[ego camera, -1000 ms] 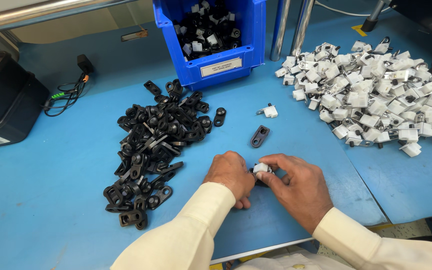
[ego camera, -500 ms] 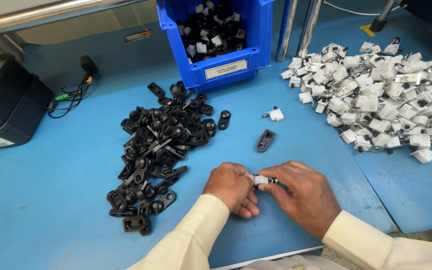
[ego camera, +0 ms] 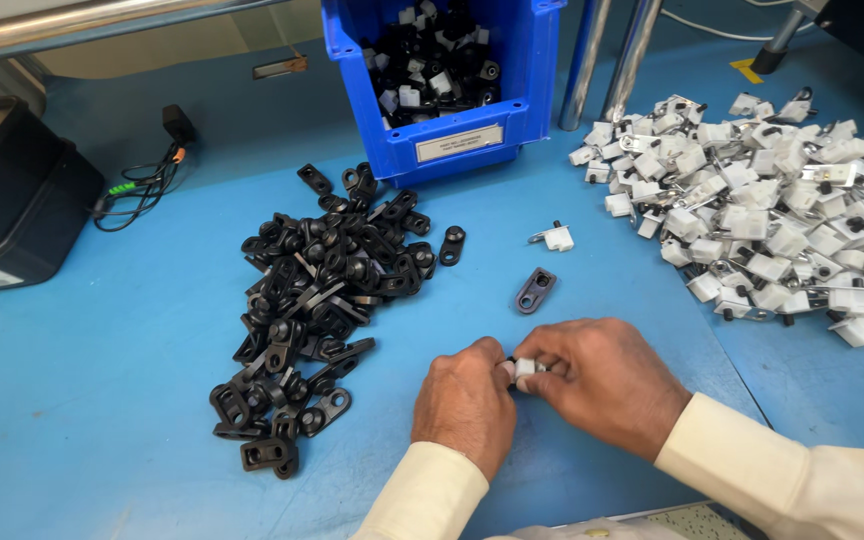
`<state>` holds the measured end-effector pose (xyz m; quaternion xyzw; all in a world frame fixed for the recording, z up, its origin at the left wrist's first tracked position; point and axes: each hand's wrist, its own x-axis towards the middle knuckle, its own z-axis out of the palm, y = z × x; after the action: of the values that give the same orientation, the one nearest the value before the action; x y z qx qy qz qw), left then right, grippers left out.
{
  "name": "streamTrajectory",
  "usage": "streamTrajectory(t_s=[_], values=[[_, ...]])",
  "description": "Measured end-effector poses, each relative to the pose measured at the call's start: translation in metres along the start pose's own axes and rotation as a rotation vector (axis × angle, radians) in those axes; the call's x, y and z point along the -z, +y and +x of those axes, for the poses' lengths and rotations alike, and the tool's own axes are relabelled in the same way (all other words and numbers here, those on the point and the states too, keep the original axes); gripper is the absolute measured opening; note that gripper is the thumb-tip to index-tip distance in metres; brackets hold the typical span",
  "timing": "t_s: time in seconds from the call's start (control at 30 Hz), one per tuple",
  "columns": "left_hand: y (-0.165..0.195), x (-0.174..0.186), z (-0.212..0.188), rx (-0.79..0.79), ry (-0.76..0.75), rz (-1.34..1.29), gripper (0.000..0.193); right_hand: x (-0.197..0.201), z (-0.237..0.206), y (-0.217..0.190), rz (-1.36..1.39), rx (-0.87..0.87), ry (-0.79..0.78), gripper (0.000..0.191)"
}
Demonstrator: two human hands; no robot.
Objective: The person picks a black plastic bracket and a white plastic housing from piles on the workbench, presses the two parts together by hand to assemble them, and places the finished assembly into the blue bin. They repeat this assembly cycle continuously, occasionally setting partially joined parts on the bench before completing them.
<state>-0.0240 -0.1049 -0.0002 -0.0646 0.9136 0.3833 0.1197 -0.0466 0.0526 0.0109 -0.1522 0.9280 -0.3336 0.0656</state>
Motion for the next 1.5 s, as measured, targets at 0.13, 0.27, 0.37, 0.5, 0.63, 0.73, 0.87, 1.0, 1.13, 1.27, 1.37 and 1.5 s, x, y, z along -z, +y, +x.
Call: streamTrajectory(t_s=[0.13, 0.27, 0.37, 0.5, 0.63, 0.73, 0.87, 1.0, 1.13, 1.27, 1.37, 1.5], values=[[-0.001, 0.012, -0.003, 0.126, -0.145, -0.426, 0.018, 0.006, 0.007, -0.004, 0.013, -0.209, -0.087, 0.041], [0.002, 0.006, -0.008, 0.203, -0.15, -0.474, 0.031, -0.001, 0.014, 0.009, 0.226, -0.178, -0.043, 0.032], [0.008, 0.001, -0.007, 0.235, -0.145, -0.44, 0.037, -0.008, 0.02, 0.027, 0.366, -0.194, -0.048, 0.03], [0.014, 0.005, 0.003, 0.284, -0.158, -0.385, 0.04, -0.015, 0.027, 0.044, 0.435, -0.252, -0.06, 0.026], [0.016, 0.005, 0.006, 0.266, -0.139, -0.387, 0.039, -0.018, 0.031, 0.049, 0.497, -0.287, -0.066, 0.027], [0.015, 0.003, 0.005, 0.282, -0.131, -0.458, 0.031, -0.018, 0.031, 0.046, 0.457, -0.332, -0.081, 0.026], [0.014, 0.001, 0.005, 0.309, -0.135, -0.474, 0.023, -0.016, 0.03, 0.04, 0.46, -0.31, -0.087, 0.026], [0.012, -0.002, 0.004, 0.311, -0.099, -0.488, 0.028, -0.01, 0.026, 0.033, 0.439, -0.191, -0.071, 0.033], [0.009, -0.004, 0.004, 0.275, -0.051, -0.454, 0.026, -0.008, 0.019, 0.023, 0.169, -0.09, 0.008, 0.031], [0.005, -0.007, -0.003, 0.06, 0.023, -0.295, 0.02, -0.008, 0.022, 0.012, 0.169, -0.144, -0.001, 0.028], [0.004, -0.005, -0.003, 0.141, -0.055, -0.371, 0.023, -0.003, 0.031, 0.01, 0.366, -0.377, -0.118, 0.029], [0.002, 0.0, 0.004, 0.239, -0.202, -0.53, 0.028, 0.002, 0.035, 0.016, 0.473, -0.408, -0.238, 0.027]])
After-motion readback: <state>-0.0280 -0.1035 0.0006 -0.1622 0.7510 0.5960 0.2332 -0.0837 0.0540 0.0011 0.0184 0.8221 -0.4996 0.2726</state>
